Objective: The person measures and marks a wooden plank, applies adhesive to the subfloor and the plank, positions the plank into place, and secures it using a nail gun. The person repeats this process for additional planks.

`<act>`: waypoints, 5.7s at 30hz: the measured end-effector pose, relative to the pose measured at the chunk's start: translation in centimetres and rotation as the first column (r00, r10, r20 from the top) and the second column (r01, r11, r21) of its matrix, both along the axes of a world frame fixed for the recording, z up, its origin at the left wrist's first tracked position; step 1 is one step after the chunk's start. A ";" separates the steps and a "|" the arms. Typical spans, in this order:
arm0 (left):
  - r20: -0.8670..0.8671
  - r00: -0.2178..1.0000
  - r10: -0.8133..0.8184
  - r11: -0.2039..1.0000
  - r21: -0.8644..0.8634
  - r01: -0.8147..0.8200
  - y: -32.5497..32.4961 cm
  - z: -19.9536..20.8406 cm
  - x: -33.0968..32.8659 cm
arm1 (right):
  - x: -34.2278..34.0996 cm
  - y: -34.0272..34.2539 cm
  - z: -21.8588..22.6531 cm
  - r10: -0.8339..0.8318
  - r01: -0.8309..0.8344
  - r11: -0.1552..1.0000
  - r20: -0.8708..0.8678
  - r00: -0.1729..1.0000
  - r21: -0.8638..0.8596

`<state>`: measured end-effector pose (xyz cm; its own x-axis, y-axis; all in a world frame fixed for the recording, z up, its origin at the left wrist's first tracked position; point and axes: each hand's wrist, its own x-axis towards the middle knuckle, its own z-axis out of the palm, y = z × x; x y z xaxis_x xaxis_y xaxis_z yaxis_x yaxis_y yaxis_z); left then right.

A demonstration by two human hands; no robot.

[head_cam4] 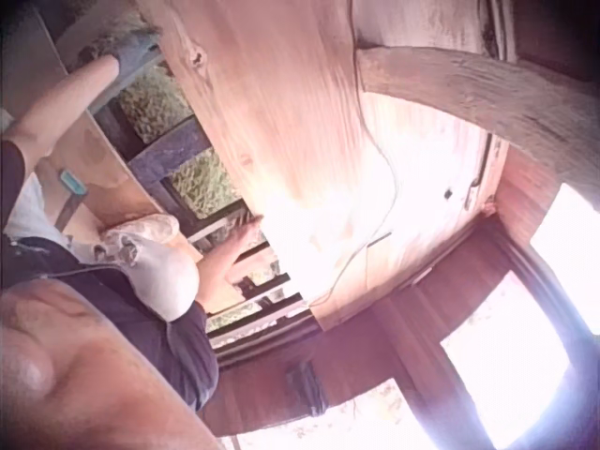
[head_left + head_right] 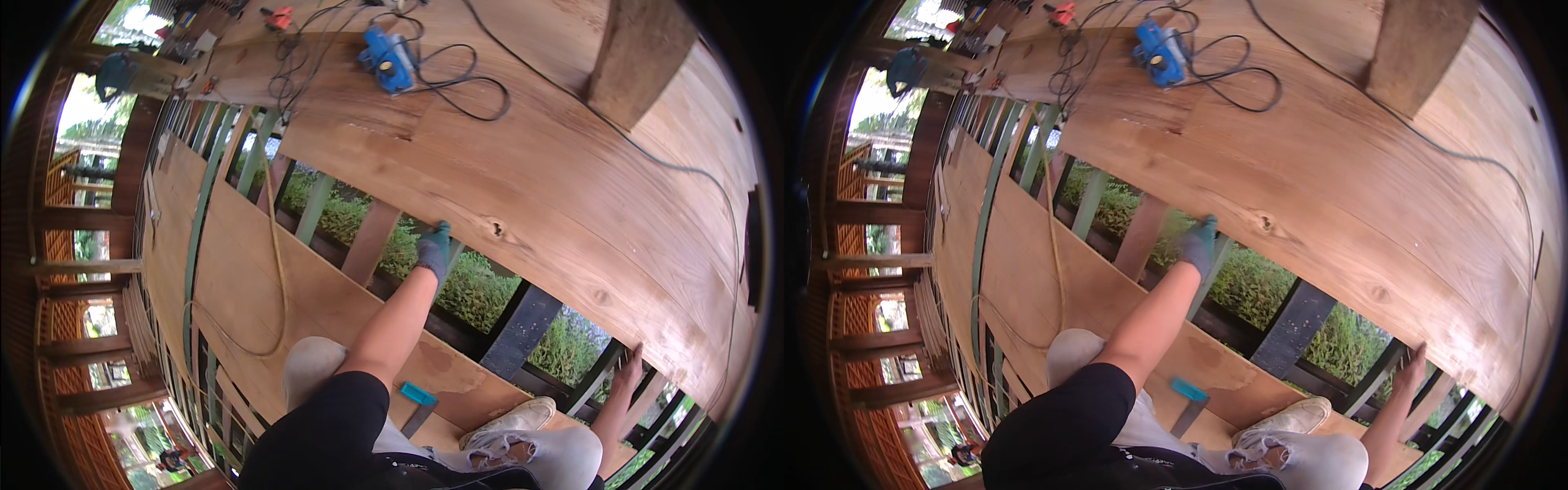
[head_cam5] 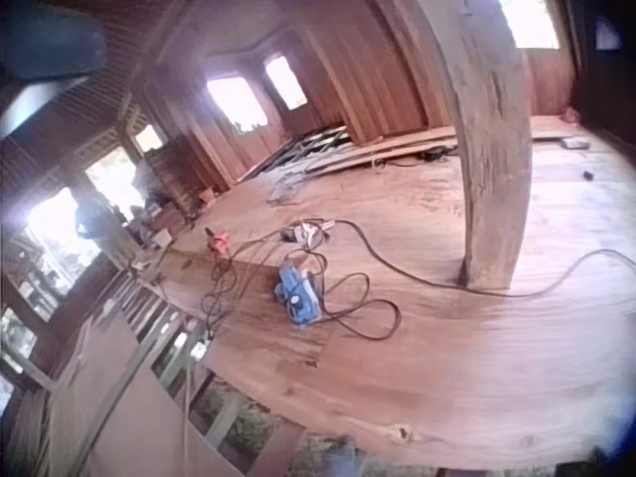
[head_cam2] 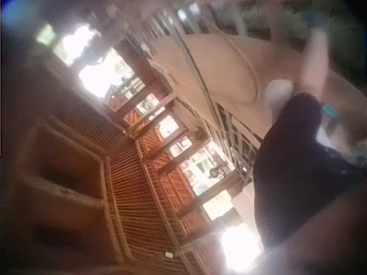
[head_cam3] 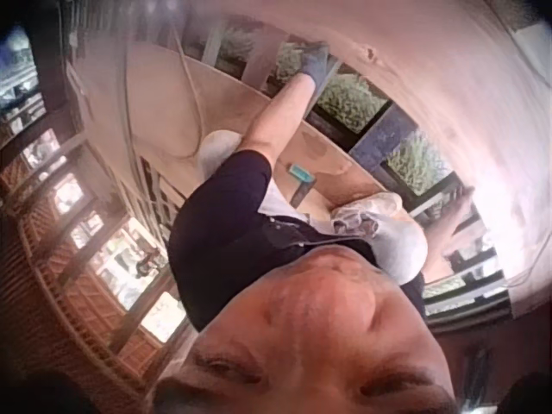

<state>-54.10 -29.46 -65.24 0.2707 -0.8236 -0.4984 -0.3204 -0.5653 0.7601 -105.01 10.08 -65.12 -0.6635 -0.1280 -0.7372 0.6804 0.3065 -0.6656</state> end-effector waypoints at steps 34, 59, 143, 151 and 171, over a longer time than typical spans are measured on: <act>0.566 0.823 -0.054 0.998 0.059 0.025 -27.1 3.9 28.9 | 51.5 -61.4 5.8 0.346 -0.668 0.007 -0.628 -0.696 0.744; 0.735 0.678 -0.033 0.759 -0.423 0.495 -39.3 3.1 49.5 | 76.8 -58.8 5.7 0.570 -0.696 0.690 -0.742 0.353 0.199; 0.678 0.719 -0.154 0.635 -0.490 0.597 -39.4 1.7 51.4 | 80.8 -65.0 -0.2 -0.081 0.029 0.983 -0.291 0.953 -0.180; 0.669 0.730 -0.140 0.620 -0.516 0.591 -39.3 2.4 50.9 | 80.2 -64.6 -1.0 -0.119 0.049 0.959 -0.242 0.963 -0.279; 0.746 0.636 -0.199 0.668 -0.372 0.644 -39.1 4.9 51.1 | 80.4 -65.4 -0.6 -0.039 -0.005 0.961 -0.151 0.988 -0.277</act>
